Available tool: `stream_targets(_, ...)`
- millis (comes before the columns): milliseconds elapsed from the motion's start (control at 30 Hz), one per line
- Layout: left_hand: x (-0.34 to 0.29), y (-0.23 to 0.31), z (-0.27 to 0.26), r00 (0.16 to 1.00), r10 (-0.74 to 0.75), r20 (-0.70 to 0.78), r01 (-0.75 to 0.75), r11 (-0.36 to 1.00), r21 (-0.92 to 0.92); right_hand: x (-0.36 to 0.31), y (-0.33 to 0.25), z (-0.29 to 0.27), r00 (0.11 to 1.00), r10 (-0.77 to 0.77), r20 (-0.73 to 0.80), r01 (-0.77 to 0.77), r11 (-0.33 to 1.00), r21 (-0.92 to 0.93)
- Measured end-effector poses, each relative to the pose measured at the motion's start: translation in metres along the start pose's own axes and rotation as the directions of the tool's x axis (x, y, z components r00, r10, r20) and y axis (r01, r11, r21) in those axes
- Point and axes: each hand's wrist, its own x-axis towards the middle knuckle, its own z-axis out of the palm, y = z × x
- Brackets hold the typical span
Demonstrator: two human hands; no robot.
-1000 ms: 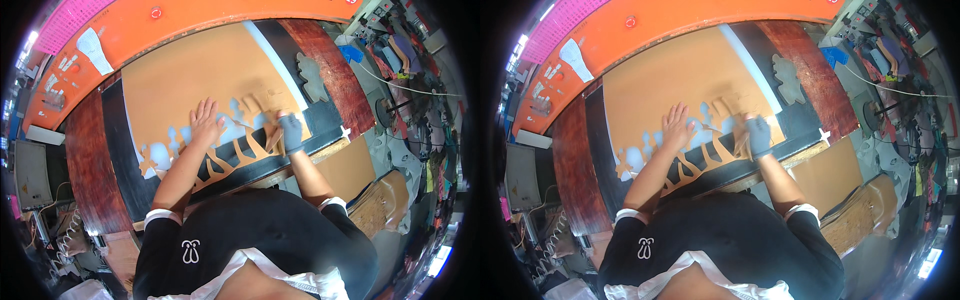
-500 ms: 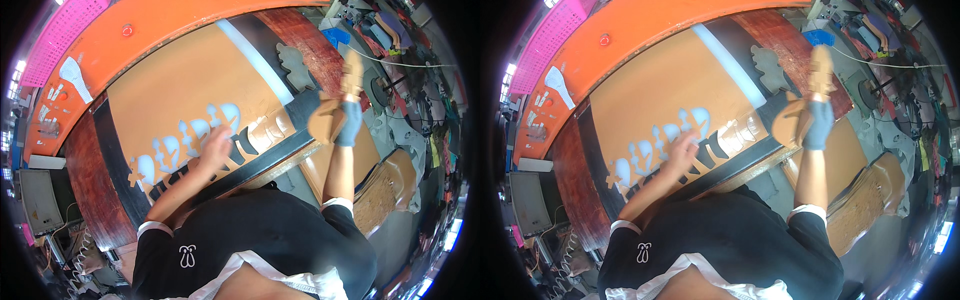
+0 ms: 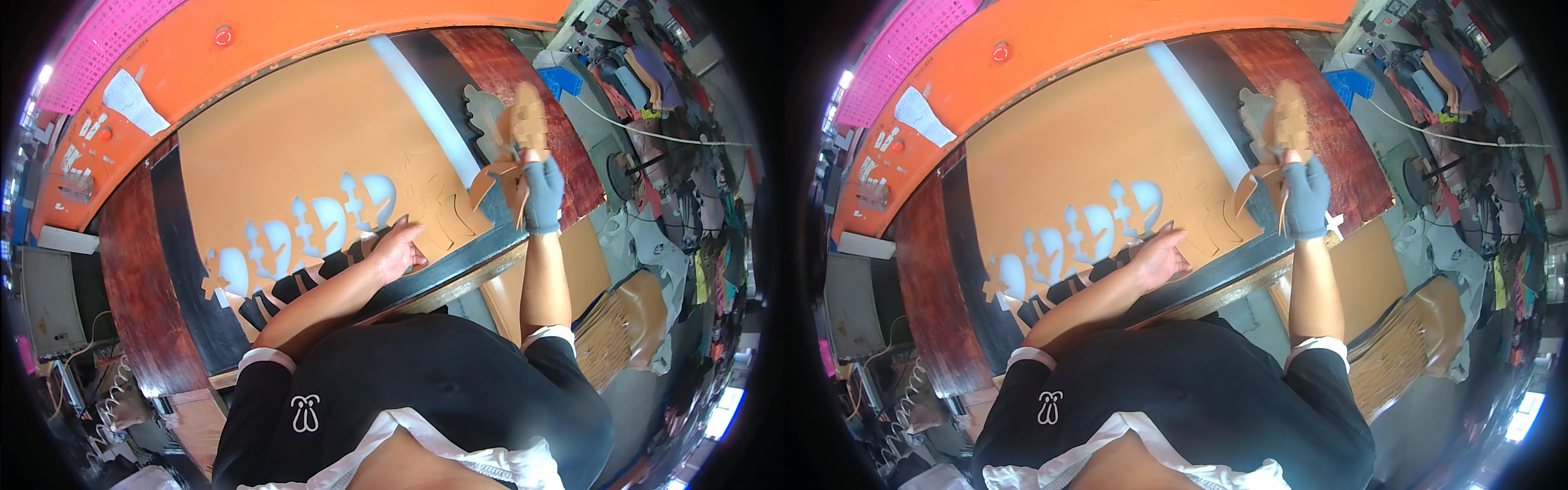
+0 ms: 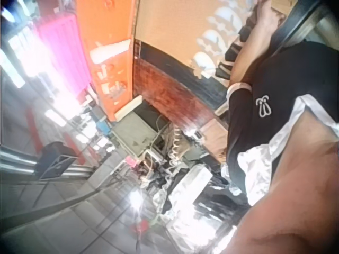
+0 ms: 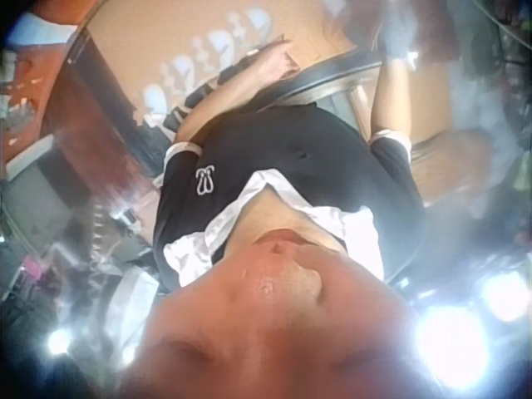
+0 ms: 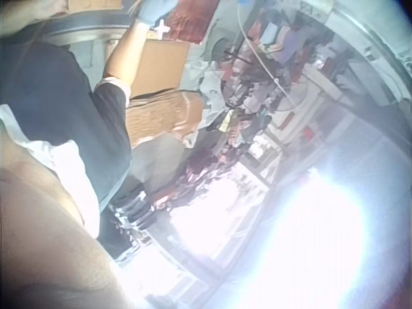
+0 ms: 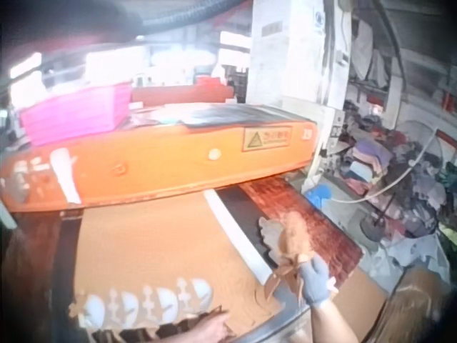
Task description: The person repeatedly lowers and raises a press on a die-cutting machine to cut shapes from a sheet of material. They then peel away the excess material from around the cut shapes, leaving the finished pieces on the sheet. The person continues this cycle multiple times, clearing the weeded material and stacking the finished cutouts.
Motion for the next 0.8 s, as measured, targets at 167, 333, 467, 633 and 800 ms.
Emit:
stream_targets(167,0.011,-0.003,0.010,0.994,0.074,-0.082,-0.079,0.994,-0.070,0.004,0.015,0.039,0.904,-0.401,0.149,0.407,0.697,-0.591)
stream_targets(333,0.021,-0.006,0.014,0.969,0.142,-0.205,-0.165,0.981,-0.100,-0.024,0.064,0.074,0.725,0.048,0.688,0.625,0.376,-0.684)
stream_targets(467,0.028,-0.011,0.017,0.935,0.231,-0.268,-0.302,0.915,-0.267,-0.033,0.079,0.074,0.774,-0.017,0.633,0.570,0.456,-0.684)
stream_targets(633,0.042,-0.007,0.018,0.935,0.201,-0.293,-0.307,0.873,-0.379,-0.037,0.075,0.072,0.794,-0.046,0.606,0.550,0.479,-0.684)
stream_targets(800,0.040,0.004,0.017,0.965,0.179,-0.190,-0.250,0.843,-0.477,-0.038,0.071,0.072,0.839,0.011,0.545,0.435,0.587,-0.682)
